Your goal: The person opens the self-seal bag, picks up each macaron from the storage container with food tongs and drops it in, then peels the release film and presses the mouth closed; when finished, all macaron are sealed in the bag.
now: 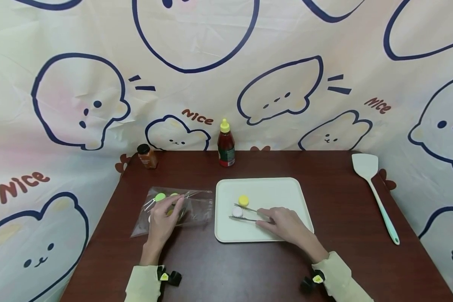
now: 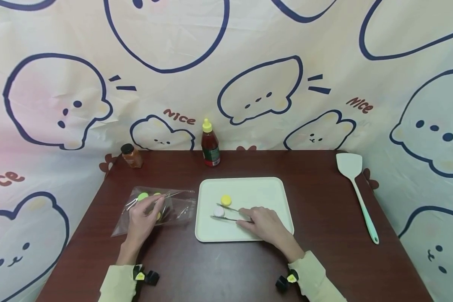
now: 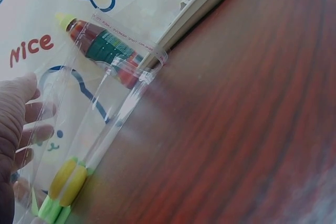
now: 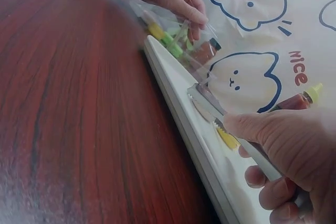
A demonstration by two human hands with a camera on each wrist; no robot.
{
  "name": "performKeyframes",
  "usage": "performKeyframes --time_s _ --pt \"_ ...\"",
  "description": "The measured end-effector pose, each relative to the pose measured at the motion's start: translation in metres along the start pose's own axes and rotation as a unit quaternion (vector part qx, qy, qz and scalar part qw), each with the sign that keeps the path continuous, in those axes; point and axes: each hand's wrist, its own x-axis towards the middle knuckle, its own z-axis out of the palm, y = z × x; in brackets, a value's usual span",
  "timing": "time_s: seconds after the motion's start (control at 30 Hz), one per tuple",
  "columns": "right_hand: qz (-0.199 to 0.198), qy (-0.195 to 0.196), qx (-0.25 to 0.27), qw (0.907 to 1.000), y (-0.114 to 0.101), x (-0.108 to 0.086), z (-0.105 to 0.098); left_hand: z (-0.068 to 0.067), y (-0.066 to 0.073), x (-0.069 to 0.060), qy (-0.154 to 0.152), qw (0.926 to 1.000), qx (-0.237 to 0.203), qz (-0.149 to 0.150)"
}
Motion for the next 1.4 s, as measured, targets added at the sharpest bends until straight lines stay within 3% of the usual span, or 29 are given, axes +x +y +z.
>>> performKeyframes --time_s 0.43,0.93,1.4 --pt "-0.031 0.036 -0.054 0.9974 0.002 -0.004 0.004 0.002 -0.001 0.0 0.013 0.9999 0.001 -0.002" --pt "-0.119 0.088 -0.044 0.988 0.013 -0.005 0.014 0.001 0.002 0.0 0.01 0.9999 0.001 -0.007" --pt "-0.081 0.081 -0.008 0.9934 0.0 0.006 0.002 0.001 0.0 0.0 0.007 0.9999 -0.003 -0.011"
